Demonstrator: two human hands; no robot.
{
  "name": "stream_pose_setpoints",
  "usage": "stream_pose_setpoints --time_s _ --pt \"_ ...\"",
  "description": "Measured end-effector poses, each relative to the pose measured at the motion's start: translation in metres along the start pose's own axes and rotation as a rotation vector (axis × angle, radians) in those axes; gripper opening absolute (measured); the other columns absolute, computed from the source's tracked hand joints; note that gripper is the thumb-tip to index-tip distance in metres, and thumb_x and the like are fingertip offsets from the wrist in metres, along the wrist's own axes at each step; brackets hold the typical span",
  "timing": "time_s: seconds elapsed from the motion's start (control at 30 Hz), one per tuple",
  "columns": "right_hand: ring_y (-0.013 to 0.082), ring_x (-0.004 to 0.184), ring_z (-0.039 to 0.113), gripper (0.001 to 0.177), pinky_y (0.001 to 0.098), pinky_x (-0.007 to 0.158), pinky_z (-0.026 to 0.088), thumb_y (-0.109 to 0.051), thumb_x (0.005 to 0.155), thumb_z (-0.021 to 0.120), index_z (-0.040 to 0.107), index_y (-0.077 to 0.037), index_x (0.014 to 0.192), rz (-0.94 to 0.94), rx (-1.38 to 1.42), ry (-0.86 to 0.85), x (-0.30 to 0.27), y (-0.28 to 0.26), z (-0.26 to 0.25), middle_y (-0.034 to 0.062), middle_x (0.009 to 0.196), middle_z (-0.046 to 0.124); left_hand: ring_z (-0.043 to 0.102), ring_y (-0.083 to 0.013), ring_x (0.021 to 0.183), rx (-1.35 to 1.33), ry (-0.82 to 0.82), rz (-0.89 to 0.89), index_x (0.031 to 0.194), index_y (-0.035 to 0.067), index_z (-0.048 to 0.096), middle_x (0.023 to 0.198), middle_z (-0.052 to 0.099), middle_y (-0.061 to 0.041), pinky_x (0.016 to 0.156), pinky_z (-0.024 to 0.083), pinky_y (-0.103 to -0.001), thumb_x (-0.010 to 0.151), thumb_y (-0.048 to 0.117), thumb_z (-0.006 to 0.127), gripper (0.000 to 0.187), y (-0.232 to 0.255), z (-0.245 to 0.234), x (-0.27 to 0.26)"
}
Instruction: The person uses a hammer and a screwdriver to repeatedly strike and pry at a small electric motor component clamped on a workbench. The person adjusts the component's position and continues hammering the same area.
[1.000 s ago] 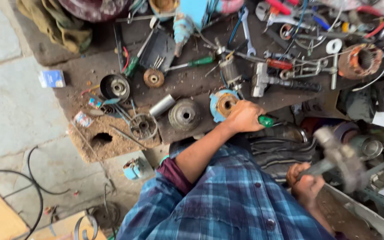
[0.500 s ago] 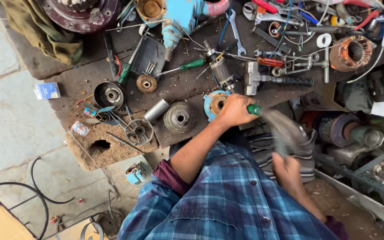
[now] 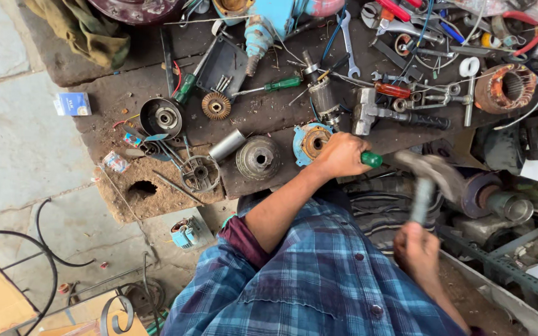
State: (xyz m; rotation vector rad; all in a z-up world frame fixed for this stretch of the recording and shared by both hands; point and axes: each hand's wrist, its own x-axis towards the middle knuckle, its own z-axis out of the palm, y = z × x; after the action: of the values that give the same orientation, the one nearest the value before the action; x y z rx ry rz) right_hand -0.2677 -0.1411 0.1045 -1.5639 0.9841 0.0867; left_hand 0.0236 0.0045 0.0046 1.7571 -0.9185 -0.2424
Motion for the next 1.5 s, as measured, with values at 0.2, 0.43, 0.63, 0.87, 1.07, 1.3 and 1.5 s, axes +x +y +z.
stream_pose_setpoints --time_s 0.2,0.43,0.63,0.87,1.07,1.3,1.5 --pt "0.0083 0.063 0.048 0.046 0.0257 0.056 0.039 -0.053 0.105 0.057 0.057 -0.008 0.096 -0.637 0.309 -0.204 -0.013 -0.023 0.003 0.0004 0.074 0.055 0.068 -0.0389 0.070 -0.001 0.018 -0.008 0.071 0.011 0.069 0.071 0.068 -0.014 0.065 0.053 -0.051 0.072 0.038 0.074 0.027 0.006 -0.003 0.001" --pt "0.0150 0.055 0.043 0.055 0.0325 0.048 0.034 -0.055 0.105 0.054 0.053 -0.002 0.091 -0.160 -0.028 0.001 -0.011 -0.048 0.002 0.0077 0.071 0.051 0.068 -0.0397 0.067 0.080 0.008 -0.028 0.072 0.012 0.071 0.068 0.068 -0.015 0.063 0.054 -0.051 0.071 0.040 0.071 0.028 0.009 0.002 0.007" --pt "0.0108 0.055 0.048 0.049 0.0262 0.048 0.040 -0.054 0.106 0.056 0.054 -0.008 0.090 -0.567 0.182 -0.168 -0.005 -0.006 -0.008 0.0014 0.070 0.054 0.067 -0.0406 0.067 0.036 0.029 -0.028 0.069 0.011 0.069 0.068 0.069 -0.016 0.061 0.052 -0.052 0.072 0.040 0.073 0.030 0.006 0.009 0.003" --pt "0.0105 0.045 0.042 0.045 0.0276 0.040 0.031 -0.043 0.107 0.047 0.050 -0.008 0.080 -0.227 0.182 -0.054 0.020 0.009 0.001 0.0028 0.060 0.048 0.067 -0.0374 0.068 0.098 0.032 0.041 0.066 0.008 0.064 0.068 0.067 -0.014 0.063 0.052 -0.050 0.067 0.031 0.074 0.025 0.008 0.002 -0.012" --pt "0.0132 0.050 0.045 0.052 0.0318 0.048 0.034 -0.041 0.111 0.054 0.053 -0.004 0.074 -0.133 -0.269 0.112 0.068 -0.016 -0.012 0.0030 0.060 0.050 0.066 -0.0341 0.074 -0.076 0.300 0.067 0.075 0.005 0.061 0.075 0.064 -0.013 0.068 0.053 -0.045 0.083 0.016 0.075 0.019 0.039 -0.033 -0.026" --pt "0.0205 0.054 0.060 0.052 0.0373 0.056 0.047 -0.048 0.100 0.062 0.069 0.000 0.081 -0.257 -0.642 0.175 0.151 -0.024 -0.027 0.0105 0.060 0.061 0.073 -0.0290 0.081 0.004 0.434 -0.043 0.095 0.007 0.073 0.088 0.073 -0.014 0.076 0.058 -0.037 0.085 0.014 0.076 0.013 0.110 -0.122 -0.021" --pt "0.0262 0.056 0.063 0.049 0.0406 0.056 0.050 -0.048 0.094 0.064 0.073 -0.001 0.084 -0.367 -0.638 0.067 0.243 -0.052 -0.049 0.0140 0.063 0.064 0.047 -0.0046 0.061 -0.601 0.483 -0.375 0.155 0.009 0.051 0.068 0.051 0.006 0.055 0.038 -0.023 0.084 0.009 0.075 0.075 0.194 -0.163 0.010"
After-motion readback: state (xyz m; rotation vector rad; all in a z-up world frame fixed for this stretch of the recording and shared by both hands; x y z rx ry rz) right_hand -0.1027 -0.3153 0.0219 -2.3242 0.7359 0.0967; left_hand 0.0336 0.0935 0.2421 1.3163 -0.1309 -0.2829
